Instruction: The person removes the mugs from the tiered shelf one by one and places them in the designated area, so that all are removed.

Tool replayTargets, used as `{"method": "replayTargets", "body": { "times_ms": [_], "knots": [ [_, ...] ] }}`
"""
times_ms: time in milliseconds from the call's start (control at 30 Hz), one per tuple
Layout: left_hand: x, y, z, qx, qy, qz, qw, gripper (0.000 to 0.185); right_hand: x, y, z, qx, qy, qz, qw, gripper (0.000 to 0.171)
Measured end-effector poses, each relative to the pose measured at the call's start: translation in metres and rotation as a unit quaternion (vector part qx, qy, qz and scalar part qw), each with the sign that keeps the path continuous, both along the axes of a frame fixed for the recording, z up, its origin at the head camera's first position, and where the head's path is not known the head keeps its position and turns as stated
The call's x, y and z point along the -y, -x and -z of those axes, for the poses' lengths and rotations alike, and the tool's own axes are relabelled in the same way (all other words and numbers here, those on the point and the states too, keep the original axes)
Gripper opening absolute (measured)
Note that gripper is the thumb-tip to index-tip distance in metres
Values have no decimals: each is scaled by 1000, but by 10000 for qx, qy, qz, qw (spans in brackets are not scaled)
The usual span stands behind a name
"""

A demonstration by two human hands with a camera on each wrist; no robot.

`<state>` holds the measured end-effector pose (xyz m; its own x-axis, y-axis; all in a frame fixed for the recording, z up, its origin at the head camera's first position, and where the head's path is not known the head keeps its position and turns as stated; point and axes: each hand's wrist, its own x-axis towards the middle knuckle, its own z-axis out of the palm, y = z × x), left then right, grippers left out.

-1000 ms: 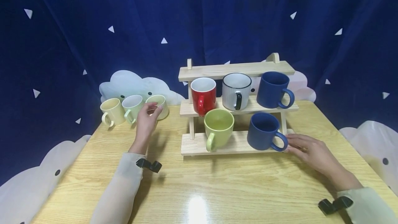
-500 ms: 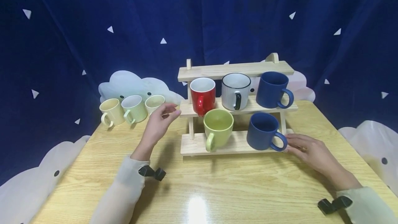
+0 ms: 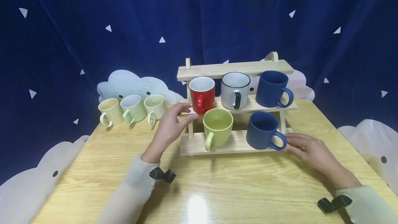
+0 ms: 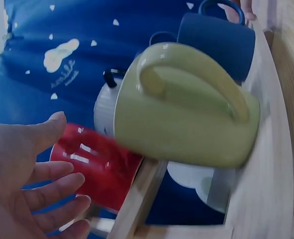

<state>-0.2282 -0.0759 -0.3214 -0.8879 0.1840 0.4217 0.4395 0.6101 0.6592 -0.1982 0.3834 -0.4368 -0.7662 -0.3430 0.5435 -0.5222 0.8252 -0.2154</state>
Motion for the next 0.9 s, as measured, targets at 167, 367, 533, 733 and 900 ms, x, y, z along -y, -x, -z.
{"method": "replayTargets", "body": {
  "times_ms": [167, 367, 533, 733, 900],
  "knots": [
    [-14, 2, -5, -72, -72, 61, 9999, 39, 0, 1, 1, -67, 72, -40, 9999, 34],
    [-26, 5, -8, 5, -187, -123, 9997, 36, 0, 2, 1, -116, 98, -114, 9998, 34],
    [-31, 5, -6, -259, 98, -430, 9987, 32, 1, 1, 2, -185, 85, -138, 9997, 35],
    [-31, 2, -5, -1146, 837, -726, 9872, 24, 1, 0, 3, -218, 102, -166, 9996, 36],
    [-25, 3, -9, -1240, 900, -1000, 9831, 20, 1, 0, 2, -126, 13, -32, 9999, 34]
  ]
}}
